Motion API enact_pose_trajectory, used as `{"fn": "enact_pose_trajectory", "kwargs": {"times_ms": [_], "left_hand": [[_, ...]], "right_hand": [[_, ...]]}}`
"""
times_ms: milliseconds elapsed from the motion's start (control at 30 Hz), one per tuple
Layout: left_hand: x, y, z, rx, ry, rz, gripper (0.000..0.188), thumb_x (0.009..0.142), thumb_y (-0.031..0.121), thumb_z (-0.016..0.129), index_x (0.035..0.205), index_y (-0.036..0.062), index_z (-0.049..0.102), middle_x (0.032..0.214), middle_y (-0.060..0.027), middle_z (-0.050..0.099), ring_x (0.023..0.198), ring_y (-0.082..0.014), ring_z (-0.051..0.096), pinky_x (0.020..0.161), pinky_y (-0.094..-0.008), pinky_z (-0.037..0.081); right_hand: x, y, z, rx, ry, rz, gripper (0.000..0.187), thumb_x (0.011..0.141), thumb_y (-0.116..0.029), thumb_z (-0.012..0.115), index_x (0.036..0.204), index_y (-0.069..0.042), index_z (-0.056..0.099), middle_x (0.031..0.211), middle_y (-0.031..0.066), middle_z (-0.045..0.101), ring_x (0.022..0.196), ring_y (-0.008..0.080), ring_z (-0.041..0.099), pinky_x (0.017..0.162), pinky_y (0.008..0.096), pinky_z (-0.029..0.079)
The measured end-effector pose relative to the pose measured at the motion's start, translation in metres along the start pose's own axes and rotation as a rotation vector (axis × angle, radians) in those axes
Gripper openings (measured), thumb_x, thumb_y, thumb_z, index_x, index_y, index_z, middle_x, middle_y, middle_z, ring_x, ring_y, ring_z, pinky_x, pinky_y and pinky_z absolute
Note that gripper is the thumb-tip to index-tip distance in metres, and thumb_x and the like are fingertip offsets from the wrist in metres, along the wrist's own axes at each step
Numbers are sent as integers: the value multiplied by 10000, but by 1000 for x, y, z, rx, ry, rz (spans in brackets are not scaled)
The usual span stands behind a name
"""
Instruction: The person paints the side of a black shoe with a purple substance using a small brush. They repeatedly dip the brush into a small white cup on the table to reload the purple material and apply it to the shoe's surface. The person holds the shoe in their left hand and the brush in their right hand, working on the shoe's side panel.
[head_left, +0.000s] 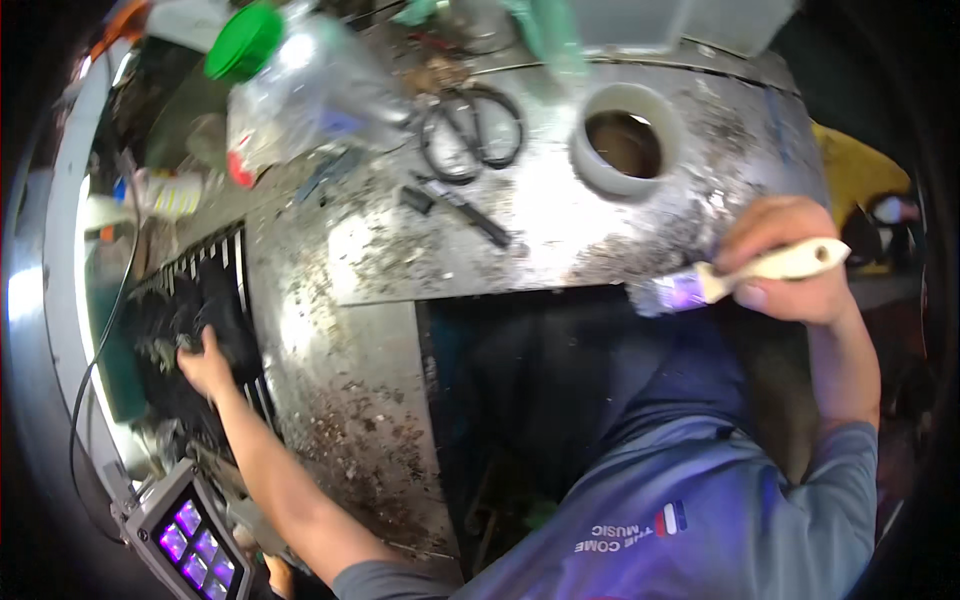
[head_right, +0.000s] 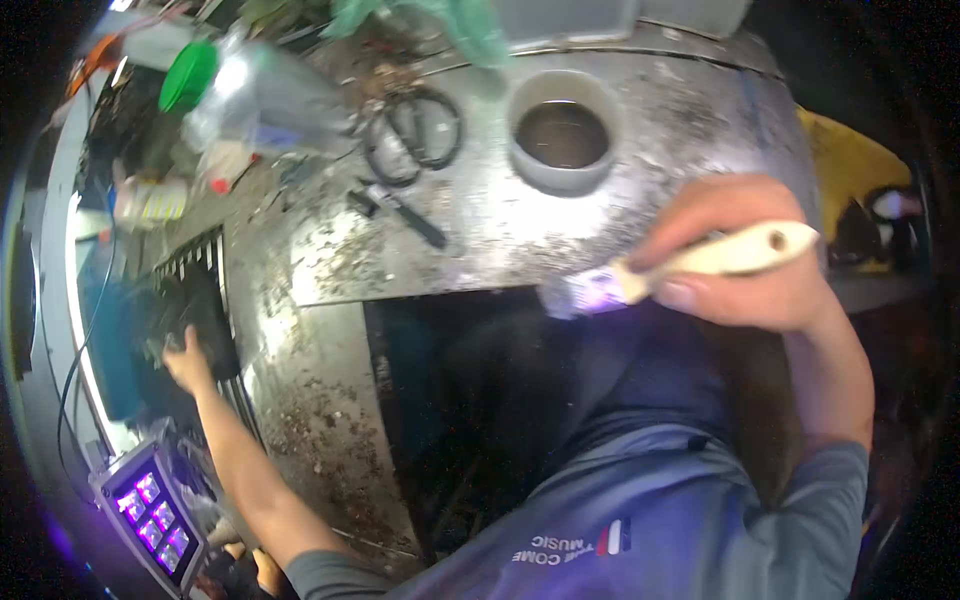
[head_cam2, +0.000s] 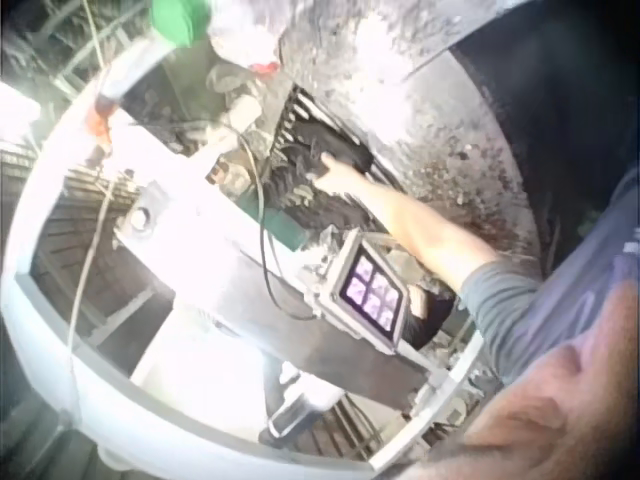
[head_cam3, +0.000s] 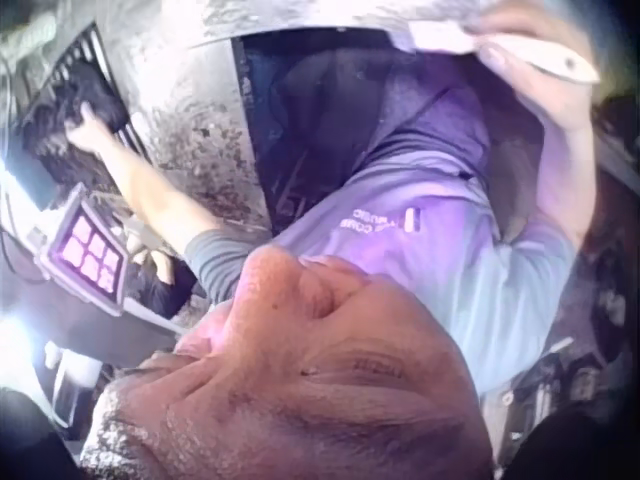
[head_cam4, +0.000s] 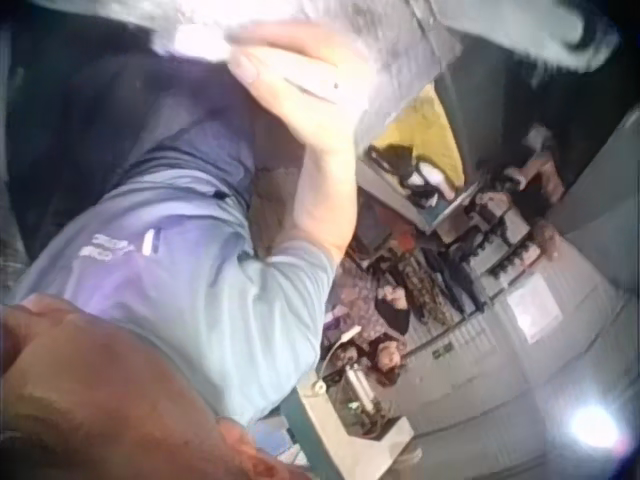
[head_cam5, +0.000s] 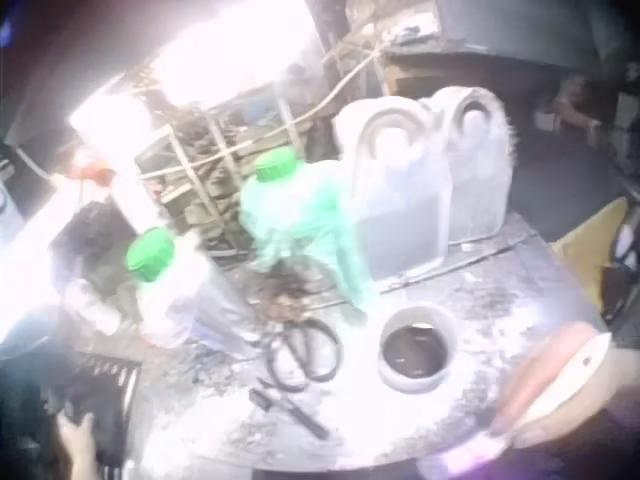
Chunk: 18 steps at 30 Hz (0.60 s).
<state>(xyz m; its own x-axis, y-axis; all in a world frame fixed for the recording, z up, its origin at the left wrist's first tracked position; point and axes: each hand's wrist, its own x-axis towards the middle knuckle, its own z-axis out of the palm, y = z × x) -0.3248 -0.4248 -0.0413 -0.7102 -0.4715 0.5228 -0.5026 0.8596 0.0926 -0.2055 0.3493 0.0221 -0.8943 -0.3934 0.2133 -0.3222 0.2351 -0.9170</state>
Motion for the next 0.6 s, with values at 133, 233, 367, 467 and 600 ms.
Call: {"fn": "enact_pose_trajectory", "kwargs": {"times_ms": [133,233,367,467,600], "left_hand": [[-79,67,-73,-356,-117,150,642,926,300,747,1396,-74,521,1392,-243,575,1286,-336,557,1090,-397,419],[-137,56,-98,-300,-127,253,561,975,229,689,1426,-54,513,1425,-211,564,1305,-321,550,1094,-397,426],[-253,152,-188,-444,-267,437,494,897,176,766,1292,-72,604,1287,-237,642,1200,-352,611,1067,-428,458],[-311,180,-228,-454,-391,369,553,890,222,782,1321,-70,594,1302,-247,636,1218,-361,604,1070,-434,455],[-358,201,-242,-479,-473,458,532,897,224,770,1313,-60,599,1285,-253,639,1205,-384,606,1060,-446,459]], "right_hand": [[-15,1,-7,-53,56,-29,236,827,-145,818,1030,-35,769,967,108,759,898,212,722,796,331,557],[-41,-6,-29,30,175,-27,244,887,-150,792,1099,-36,750,1006,84,755,937,155,699,822,287,539],[-108,-1,-86,86,486,55,330,954,-64,682,1270,20,644,1109,121,725,853,178,733,610,221,539],[-156,29,-159,-276,749,251,269,1014,-208,633,1216,-39,685,824,51,724,688,84,650,585,212,497],[-240,86,-241,-1132,322,540,299,884,-240,748,1159,-146,676,870,92,728,770,256,707,685,376,543]]}}
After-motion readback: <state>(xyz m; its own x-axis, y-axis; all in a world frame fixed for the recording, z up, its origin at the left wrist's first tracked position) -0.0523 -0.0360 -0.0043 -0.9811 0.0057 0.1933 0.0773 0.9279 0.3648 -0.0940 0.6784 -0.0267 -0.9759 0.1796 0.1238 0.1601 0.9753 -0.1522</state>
